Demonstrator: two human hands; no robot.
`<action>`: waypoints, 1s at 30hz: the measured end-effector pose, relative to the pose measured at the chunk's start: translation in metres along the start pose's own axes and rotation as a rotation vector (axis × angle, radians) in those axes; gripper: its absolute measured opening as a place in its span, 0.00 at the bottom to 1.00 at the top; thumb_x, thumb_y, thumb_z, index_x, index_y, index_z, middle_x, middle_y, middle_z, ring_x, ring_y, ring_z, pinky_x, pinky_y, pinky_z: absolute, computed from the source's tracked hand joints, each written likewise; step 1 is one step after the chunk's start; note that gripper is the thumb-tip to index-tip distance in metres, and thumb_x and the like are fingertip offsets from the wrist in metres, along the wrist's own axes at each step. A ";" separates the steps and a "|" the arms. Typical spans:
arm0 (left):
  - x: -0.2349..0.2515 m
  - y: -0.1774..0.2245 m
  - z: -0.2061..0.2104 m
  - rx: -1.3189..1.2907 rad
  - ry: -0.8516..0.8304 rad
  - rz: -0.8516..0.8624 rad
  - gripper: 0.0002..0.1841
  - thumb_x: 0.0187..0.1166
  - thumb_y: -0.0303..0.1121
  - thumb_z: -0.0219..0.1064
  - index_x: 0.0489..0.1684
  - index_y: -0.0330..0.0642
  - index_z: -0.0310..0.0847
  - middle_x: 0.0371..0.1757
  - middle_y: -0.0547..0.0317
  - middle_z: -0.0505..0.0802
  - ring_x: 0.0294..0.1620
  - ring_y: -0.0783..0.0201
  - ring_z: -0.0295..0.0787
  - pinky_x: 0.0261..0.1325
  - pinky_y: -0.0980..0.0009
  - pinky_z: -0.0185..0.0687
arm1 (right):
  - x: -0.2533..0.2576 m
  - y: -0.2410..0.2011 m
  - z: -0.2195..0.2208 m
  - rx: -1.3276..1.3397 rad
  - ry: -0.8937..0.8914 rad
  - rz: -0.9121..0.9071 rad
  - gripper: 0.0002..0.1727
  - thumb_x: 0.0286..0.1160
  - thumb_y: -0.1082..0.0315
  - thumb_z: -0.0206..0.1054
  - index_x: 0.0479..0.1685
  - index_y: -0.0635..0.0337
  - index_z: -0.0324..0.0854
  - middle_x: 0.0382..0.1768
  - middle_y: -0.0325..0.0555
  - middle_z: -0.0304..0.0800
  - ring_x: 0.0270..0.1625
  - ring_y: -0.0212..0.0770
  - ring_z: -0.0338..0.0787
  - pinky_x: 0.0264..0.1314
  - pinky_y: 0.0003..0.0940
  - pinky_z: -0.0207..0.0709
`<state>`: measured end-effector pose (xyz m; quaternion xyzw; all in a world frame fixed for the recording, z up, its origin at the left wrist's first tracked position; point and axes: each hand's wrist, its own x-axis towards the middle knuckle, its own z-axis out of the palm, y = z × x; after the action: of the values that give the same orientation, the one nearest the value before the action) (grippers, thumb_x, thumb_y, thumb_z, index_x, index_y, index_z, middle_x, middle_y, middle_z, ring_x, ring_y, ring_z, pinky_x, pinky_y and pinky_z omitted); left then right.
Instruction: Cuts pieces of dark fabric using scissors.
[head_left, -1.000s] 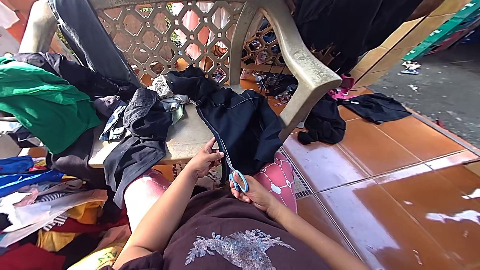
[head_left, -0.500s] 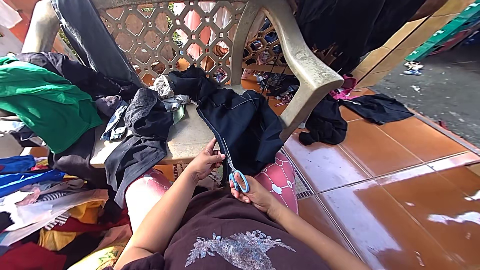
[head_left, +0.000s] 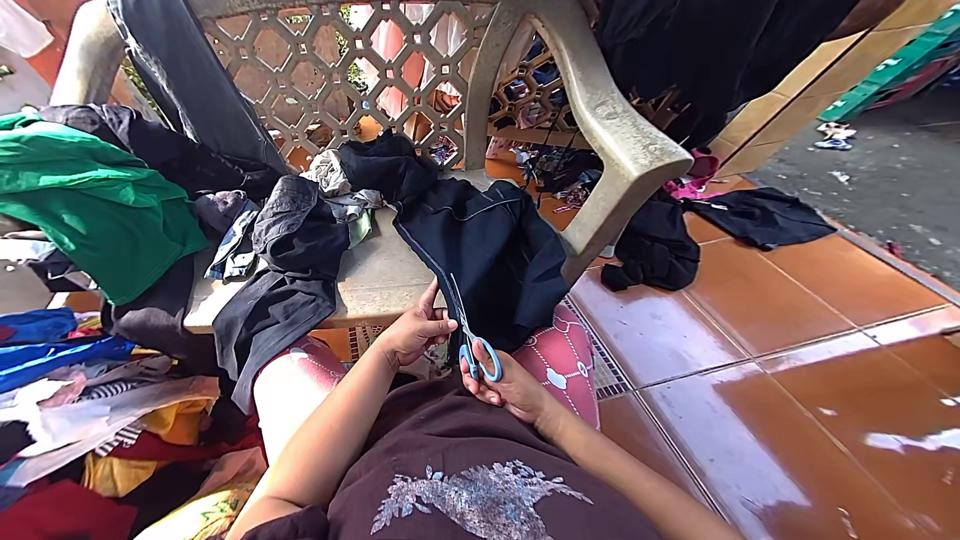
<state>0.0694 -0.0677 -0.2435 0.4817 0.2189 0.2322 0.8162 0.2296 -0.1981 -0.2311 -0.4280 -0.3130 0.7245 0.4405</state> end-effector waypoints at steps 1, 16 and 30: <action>-0.001 0.000 0.001 -0.006 -0.001 -0.001 0.58 0.73 0.18 0.62 0.92 0.53 0.09 0.42 0.60 0.91 0.36 0.72 0.89 0.41 0.79 0.82 | 0.000 0.000 0.000 -0.002 0.001 0.000 0.24 0.96 0.55 0.39 0.36 0.57 0.75 0.16 0.31 0.78 0.12 0.18 0.68 0.14 0.10 0.59; -0.007 -0.002 0.000 0.043 -0.067 -0.011 0.61 0.70 0.17 0.64 0.91 0.51 0.06 0.37 0.63 0.90 0.32 0.76 0.86 0.35 0.82 0.79 | 0.004 0.001 -0.001 0.017 0.034 0.034 0.23 0.96 0.57 0.42 0.35 0.57 0.76 0.15 0.31 0.78 0.11 0.18 0.69 0.13 0.10 0.59; 0.000 0.019 0.004 0.105 0.367 0.075 0.13 0.88 0.23 0.55 0.65 0.29 0.76 0.49 0.56 0.91 0.44 0.69 0.90 0.53 0.70 0.87 | 0.004 -0.001 0.000 -0.038 0.037 0.064 0.18 0.95 0.62 0.46 0.35 0.57 0.76 0.15 0.30 0.79 0.10 0.17 0.67 0.12 0.11 0.57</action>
<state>0.0685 -0.0629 -0.2250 0.4808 0.3578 0.3346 0.7272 0.2291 -0.1945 -0.2318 -0.4593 -0.3048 0.7240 0.4147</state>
